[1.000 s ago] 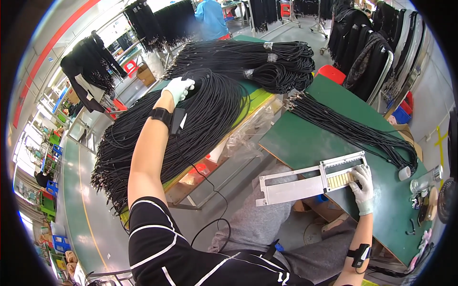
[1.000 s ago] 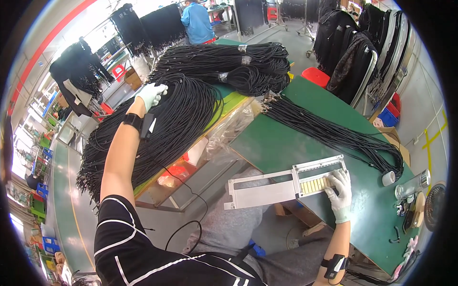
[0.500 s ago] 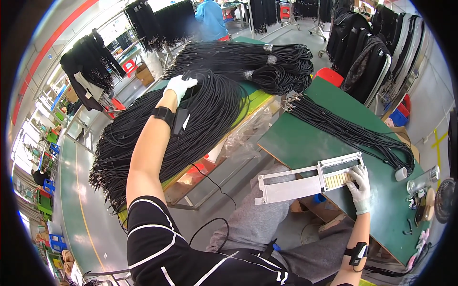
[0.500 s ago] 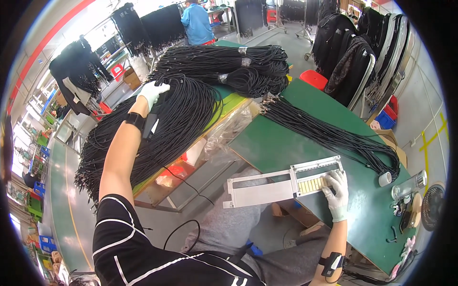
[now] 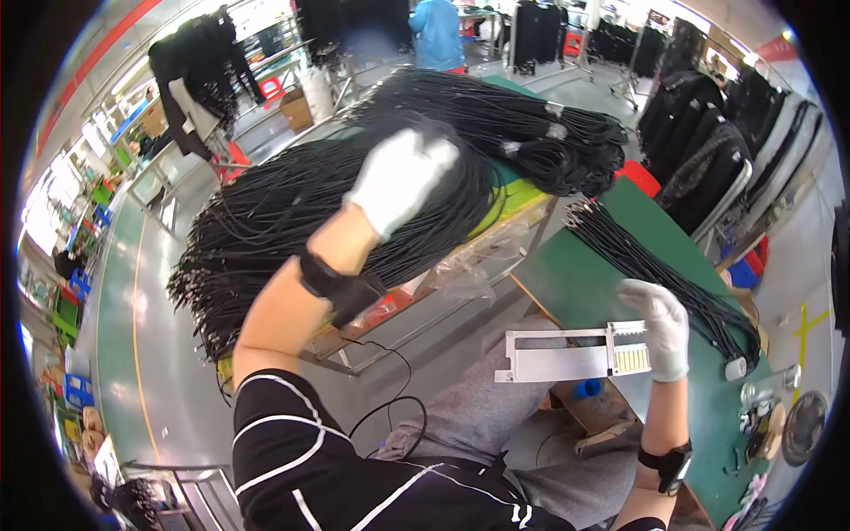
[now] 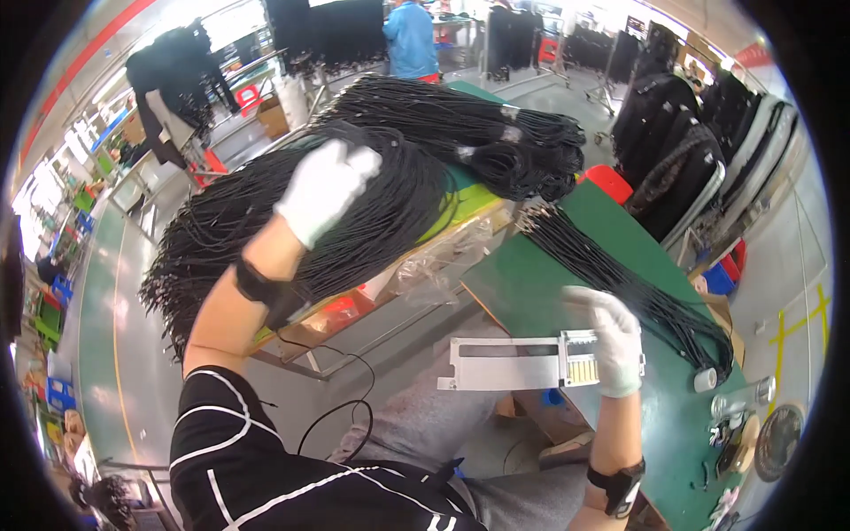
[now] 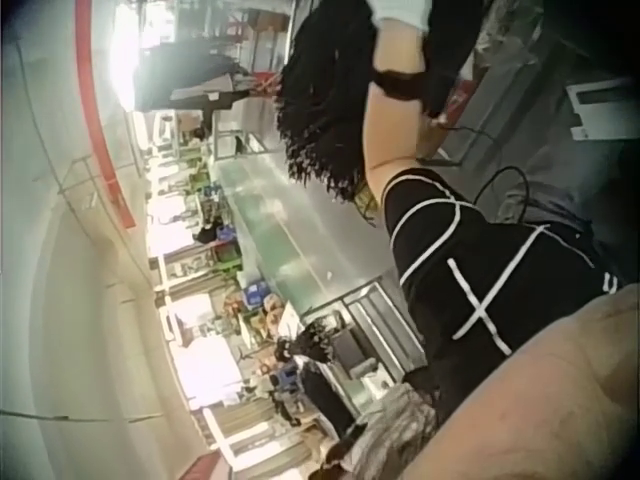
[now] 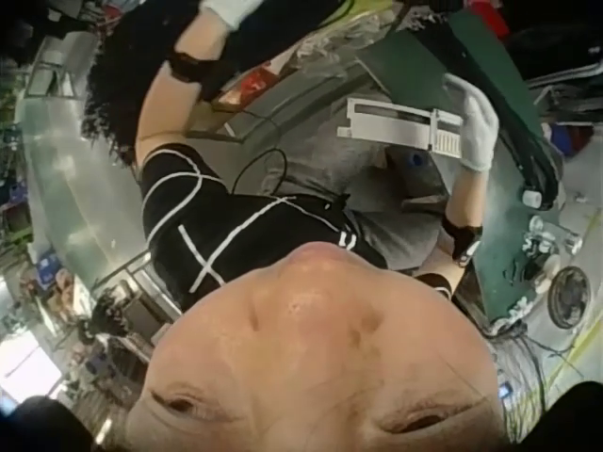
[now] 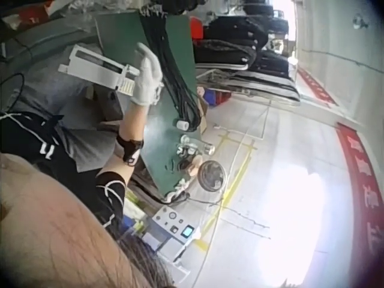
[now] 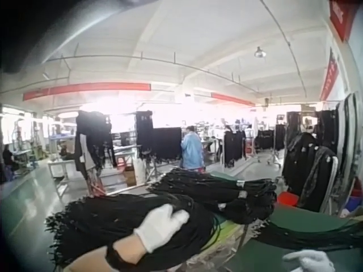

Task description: The person places a metal fixture onto a machine, removes it, and sets it on a table. They then gather a bundle of black cables and arrange them individually into the slots of the fixture.

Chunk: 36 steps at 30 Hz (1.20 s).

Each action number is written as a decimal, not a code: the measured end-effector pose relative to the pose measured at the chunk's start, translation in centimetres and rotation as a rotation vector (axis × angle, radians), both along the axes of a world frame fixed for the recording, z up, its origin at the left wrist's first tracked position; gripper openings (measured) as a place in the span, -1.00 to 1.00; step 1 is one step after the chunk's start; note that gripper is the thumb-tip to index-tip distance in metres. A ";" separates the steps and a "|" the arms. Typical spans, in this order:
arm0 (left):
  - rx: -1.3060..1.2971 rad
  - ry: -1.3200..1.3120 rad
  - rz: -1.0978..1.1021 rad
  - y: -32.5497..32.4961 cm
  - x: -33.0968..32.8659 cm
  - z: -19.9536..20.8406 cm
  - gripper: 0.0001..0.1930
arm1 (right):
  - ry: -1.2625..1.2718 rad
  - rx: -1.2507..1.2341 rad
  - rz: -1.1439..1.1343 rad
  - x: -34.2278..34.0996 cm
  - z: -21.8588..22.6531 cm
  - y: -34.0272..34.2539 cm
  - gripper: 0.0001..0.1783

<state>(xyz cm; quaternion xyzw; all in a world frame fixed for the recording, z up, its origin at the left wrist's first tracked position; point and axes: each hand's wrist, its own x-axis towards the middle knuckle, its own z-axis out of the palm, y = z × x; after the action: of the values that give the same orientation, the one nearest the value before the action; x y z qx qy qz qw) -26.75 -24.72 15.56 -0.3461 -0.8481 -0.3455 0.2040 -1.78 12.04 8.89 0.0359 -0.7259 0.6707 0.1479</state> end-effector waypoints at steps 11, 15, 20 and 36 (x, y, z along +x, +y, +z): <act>-0.001 -0.090 -0.243 2.9 11.8 -6.4 -0.69 | -0.207 -0.543 0.235 -9.6 1.9 -19.0 -0.68; 0.266 0.463 0.159 -1.6 9.5 -3.7 -0.43 | 0.004 -0.455 0.244 -9.7 6.6 -19.2 -0.69; 0.225 0.680 0.309 -4.1 5.5 -0.1 -0.47 | 0.040 0.063 0.566 -6.9 13.5 -21.2 -0.63; -0.297 0.406 0.512 -28.3 -5.7 -1.9 -0.61 | 0.168 -0.811 0.486 -4.3 14.5 3.1 -0.67</act>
<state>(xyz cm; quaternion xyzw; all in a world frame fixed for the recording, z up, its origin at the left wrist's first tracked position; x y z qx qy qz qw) -32.50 -52.98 13.68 -0.2099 -0.8905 -0.0804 0.3957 -6.07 15.18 23.36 0.1980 -0.3619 0.9097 0.0471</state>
